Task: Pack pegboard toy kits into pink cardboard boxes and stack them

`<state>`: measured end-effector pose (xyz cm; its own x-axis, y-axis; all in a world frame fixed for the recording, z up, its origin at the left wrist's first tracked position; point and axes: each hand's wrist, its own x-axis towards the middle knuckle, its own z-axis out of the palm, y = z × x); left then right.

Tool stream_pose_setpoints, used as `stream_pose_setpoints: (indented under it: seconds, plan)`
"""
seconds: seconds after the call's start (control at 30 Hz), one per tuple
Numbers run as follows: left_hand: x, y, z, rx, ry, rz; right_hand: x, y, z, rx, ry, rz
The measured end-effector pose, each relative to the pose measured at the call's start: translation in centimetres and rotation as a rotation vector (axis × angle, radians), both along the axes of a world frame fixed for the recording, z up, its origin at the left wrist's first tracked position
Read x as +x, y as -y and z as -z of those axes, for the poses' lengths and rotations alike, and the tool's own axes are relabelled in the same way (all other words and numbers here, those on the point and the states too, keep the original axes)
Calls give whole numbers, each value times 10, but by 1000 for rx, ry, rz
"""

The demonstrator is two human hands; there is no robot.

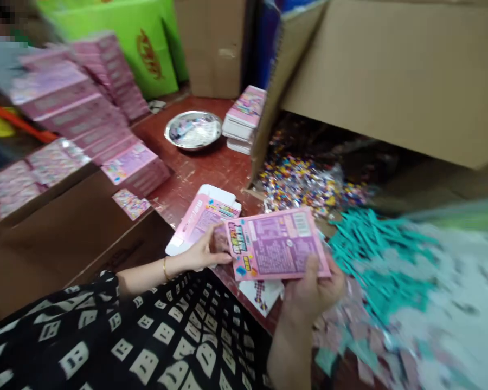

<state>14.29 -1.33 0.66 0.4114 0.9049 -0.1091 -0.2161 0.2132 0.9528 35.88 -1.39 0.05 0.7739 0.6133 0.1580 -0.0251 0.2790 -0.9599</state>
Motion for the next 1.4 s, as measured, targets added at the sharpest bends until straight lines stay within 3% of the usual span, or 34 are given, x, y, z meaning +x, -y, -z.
stream_pose_setpoints:
  seconds: [0.07,0.13,0.2,0.3,0.4,0.47,0.5,0.57,0.63,0.73,0.8,0.87,0.97,1.07,1.13,1.2,1.27,1.33,1.4]
  plan:
    - [-9,0,4,-13,25,-66,-19,-12,-8,27,-5,-124]
    - [-36,-11,-1,61,-35,-299,-41,-18,-15,42,29,-375]
    - [-86,-28,-16,166,-186,-623,-60,-22,-14,35,109,-559]
    - [-187,-58,-52,223,-452,-1039,-77,-41,4,-21,323,-681]
    - [-274,-81,-85,45,-617,-1103,-94,-74,34,22,564,-862]
    - [-301,-87,-96,-72,-879,-1129,-109,-97,49,66,687,-946]
    - [-302,-88,-96,-76,-1052,-1124,-116,-107,54,55,731,-965]
    - [-284,-82,-83,64,-1364,-1026,-130,-123,56,-45,790,-984]
    - [-244,-69,-55,330,-1483,-794,-139,-137,52,-186,809,-1000]
    - [-169,-42,-8,610,-1347,-298,-137,-156,41,-316,791,-1050]
    - [-128,-29,9,670,-1254,-144,-127,-162,28,-346,768,-1102]
    - [-101,-25,8,719,-1178,-162,-113,-157,8,-299,666,-1191]
    - [-80,-33,-24,754,-1000,-242,-92,-129,-34,-43,485,-1181]
    - [-64,-45,-57,565,-714,-103,-75,-90,-70,149,580,-980]
    - [-50,-45,-64,349,-492,46,-63,-65,-80,138,731,-742]
    - [-34,-39,-57,157,-315,85,-46,-42,-78,37,840,-437]
    - [-19,-28,-44,52,-223,38,-29,-21,-63,-92,835,-253]
    - [-7,-19,-30,66,-198,29,-15,-1,-41,-194,695,-305]
    - [3,-15,-20,178,-232,6,-7,16,-14,-261,450,-453]
